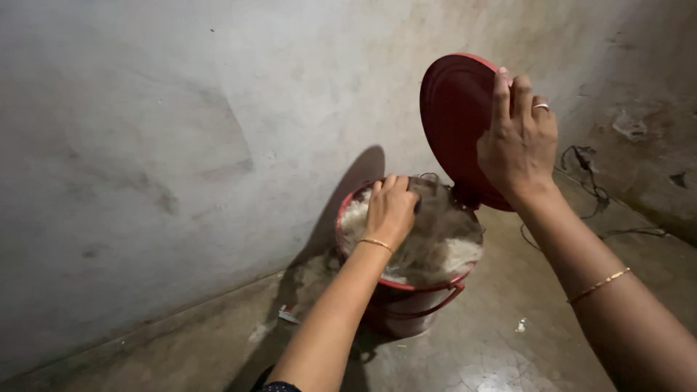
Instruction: The person repeatedly reaches into a red bucket and pulls out clumps of white fibrous material, likely cotton, using their left hand while holding the bucket lid open with their right hand. The person continues to remove and drop the material beside the bucket throughout the clip.
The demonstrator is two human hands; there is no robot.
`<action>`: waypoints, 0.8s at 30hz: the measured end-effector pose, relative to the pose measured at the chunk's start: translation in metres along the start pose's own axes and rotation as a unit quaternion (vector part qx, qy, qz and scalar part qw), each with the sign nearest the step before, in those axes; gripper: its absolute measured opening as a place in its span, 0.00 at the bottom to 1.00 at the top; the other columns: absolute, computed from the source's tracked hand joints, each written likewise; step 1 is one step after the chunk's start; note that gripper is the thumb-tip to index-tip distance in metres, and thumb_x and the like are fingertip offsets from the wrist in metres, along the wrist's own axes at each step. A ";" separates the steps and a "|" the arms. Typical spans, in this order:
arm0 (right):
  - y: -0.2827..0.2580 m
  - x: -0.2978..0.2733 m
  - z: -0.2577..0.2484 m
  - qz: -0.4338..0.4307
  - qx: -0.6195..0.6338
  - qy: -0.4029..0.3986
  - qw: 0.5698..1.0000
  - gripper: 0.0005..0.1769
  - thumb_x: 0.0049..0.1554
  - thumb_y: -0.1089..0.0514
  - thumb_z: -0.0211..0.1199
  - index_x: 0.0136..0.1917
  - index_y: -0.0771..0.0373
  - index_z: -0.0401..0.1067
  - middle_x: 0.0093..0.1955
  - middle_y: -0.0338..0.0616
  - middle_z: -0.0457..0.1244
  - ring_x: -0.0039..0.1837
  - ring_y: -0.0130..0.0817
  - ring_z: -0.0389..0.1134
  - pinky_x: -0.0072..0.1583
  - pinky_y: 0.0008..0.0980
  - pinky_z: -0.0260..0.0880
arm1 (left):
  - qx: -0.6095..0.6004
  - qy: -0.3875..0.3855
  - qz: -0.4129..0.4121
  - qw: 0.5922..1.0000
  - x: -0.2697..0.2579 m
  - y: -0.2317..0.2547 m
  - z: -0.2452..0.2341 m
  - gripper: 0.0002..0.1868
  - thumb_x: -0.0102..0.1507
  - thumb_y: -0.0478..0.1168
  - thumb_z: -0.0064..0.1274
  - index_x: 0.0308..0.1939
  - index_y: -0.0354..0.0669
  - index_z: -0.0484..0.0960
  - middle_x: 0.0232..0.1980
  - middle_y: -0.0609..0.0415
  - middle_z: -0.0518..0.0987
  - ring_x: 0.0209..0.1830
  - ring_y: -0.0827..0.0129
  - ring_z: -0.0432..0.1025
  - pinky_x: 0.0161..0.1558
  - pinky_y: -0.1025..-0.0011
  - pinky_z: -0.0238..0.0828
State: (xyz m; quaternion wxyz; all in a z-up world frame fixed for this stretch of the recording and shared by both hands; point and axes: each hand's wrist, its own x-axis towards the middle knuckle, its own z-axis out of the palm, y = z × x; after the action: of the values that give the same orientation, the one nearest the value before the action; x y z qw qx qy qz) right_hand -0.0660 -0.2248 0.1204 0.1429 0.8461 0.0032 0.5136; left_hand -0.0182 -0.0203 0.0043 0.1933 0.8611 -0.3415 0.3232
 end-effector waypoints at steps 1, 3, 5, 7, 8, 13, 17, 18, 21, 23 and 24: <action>0.000 0.000 0.000 0.000 0.002 -0.002 1.000 0.46 0.51 0.63 0.62 0.82 0.68 0.54 0.71 0.57 0.58 0.59 0.54 0.66 0.56 0.46 0.68 | -0.032 0.015 -0.020 0.999 0.002 0.003 -0.004 0.07 0.55 0.33 0.57 0.33 0.42 0.90 0.43 0.46 0.81 0.53 0.55 0.71 0.57 0.58 0.65; 0.000 0.000 -0.001 -0.001 0.005 -0.005 1.000 0.46 0.52 0.63 0.62 0.82 0.69 0.53 0.70 0.58 0.58 0.59 0.54 0.65 0.56 0.46 0.69 | -0.095 0.046 -0.058 0.993 0.008 0.009 -0.010 0.07 0.53 0.37 0.60 0.33 0.41 0.90 0.39 0.45 0.81 0.48 0.54 0.73 0.54 0.57 0.68; 0.000 0.000 -0.001 -0.003 0.001 -0.005 1.000 0.47 0.52 0.63 0.61 0.83 0.68 0.53 0.71 0.59 0.58 0.59 0.54 0.65 0.57 0.46 0.69 | -0.188 0.043 -0.112 0.975 0.017 0.013 -0.012 0.08 0.56 0.40 0.61 0.36 0.41 0.89 0.40 0.44 0.83 0.45 0.53 0.77 0.51 0.59 0.72; 0.000 -0.001 -0.002 -0.004 -0.002 -0.003 1.000 0.47 0.51 0.62 0.61 0.83 0.68 0.53 0.71 0.59 0.58 0.59 0.54 0.65 0.57 0.45 0.69 | -0.254 0.041 -0.159 0.953 0.020 0.013 -0.013 0.10 0.57 0.42 0.62 0.38 0.41 0.89 0.40 0.43 0.85 0.42 0.52 0.79 0.48 0.61 0.75; 0.000 -0.001 -0.002 -0.004 -0.004 -0.002 1.000 0.47 0.51 0.61 0.61 0.82 0.68 0.53 0.71 0.58 0.58 0.59 0.55 0.65 0.57 0.45 0.69 | -0.275 0.042 -0.179 0.944 0.021 0.013 -0.013 0.11 0.57 0.42 0.63 0.38 0.41 0.89 0.40 0.43 0.85 0.41 0.52 0.80 0.46 0.61 0.76; 0.000 -0.002 -0.002 -0.003 0.002 -0.005 1.000 0.48 0.51 0.61 0.62 0.83 0.68 0.53 0.72 0.58 0.57 0.59 0.54 0.65 0.57 0.46 0.69 | -0.304 0.006 -0.253 0.919 0.017 -0.001 -0.012 0.11 0.57 0.43 0.61 0.41 0.45 0.89 0.38 0.44 0.86 0.36 0.55 0.83 0.42 0.64 0.78; 0.000 -0.001 -0.001 -0.001 0.008 -0.015 1.000 0.48 0.52 0.61 0.62 0.83 0.68 0.53 0.73 0.59 0.57 0.59 0.55 0.65 0.57 0.46 0.68 | -0.270 -0.002 -0.281 0.921 0.010 -0.031 -0.011 0.10 0.58 0.42 0.58 0.40 0.50 0.91 0.36 0.48 0.86 0.35 0.57 0.83 0.40 0.64 0.78; 0.000 -0.002 0.000 0.000 0.010 -0.021 1.000 0.48 0.52 0.61 0.62 0.83 0.68 0.53 0.73 0.59 0.57 0.59 0.55 0.65 0.56 0.46 0.68 | -0.265 0.001 -0.294 0.918 0.006 -0.042 -0.011 0.10 0.58 0.43 0.58 0.39 0.52 0.92 0.36 0.50 0.86 0.36 0.58 0.82 0.40 0.64 0.78; -0.001 -0.002 0.002 0.004 0.004 -0.024 1.000 0.47 0.53 0.61 0.61 0.84 0.68 0.52 0.73 0.58 0.57 0.60 0.54 0.65 0.58 0.46 0.68 | -0.244 -0.096 -0.342 0.903 -0.005 -0.079 -0.011 0.10 0.59 0.47 0.61 0.43 0.55 0.88 0.36 0.49 0.87 0.35 0.59 0.84 0.44 0.63 0.78; -0.001 -0.001 0.003 0.003 0.003 -0.028 1.000 0.48 0.52 0.61 0.61 0.84 0.68 0.52 0.73 0.60 0.57 0.60 0.55 0.65 0.58 0.47 0.68 | -0.191 -0.162 -0.330 0.910 -0.020 -0.102 -0.014 0.08 0.58 0.46 0.61 0.40 0.57 0.92 0.41 0.51 0.87 0.40 0.58 0.82 0.49 0.64 0.77; -0.002 -0.001 0.003 0.002 0.003 -0.031 1.000 0.48 0.51 0.61 0.60 0.84 0.69 0.52 0.73 0.61 0.56 0.60 0.55 0.65 0.58 0.47 0.69 | -0.165 -0.195 -0.324 0.911 -0.027 -0.112 -0.016 0.08 0.57 0.46 0.62 0.38 0.58 0.93 0.43 0.53 0.87 0.42 0.58 0.82 0.52 0.65 0.77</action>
State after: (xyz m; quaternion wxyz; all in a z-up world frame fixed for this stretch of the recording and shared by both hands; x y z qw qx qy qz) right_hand -0.0637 -0.2239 0.1180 0.1395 0.8618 -0.0017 0.4876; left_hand 0.0405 0.0786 -0.0157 0.3562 0.9263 -0.1227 0.0077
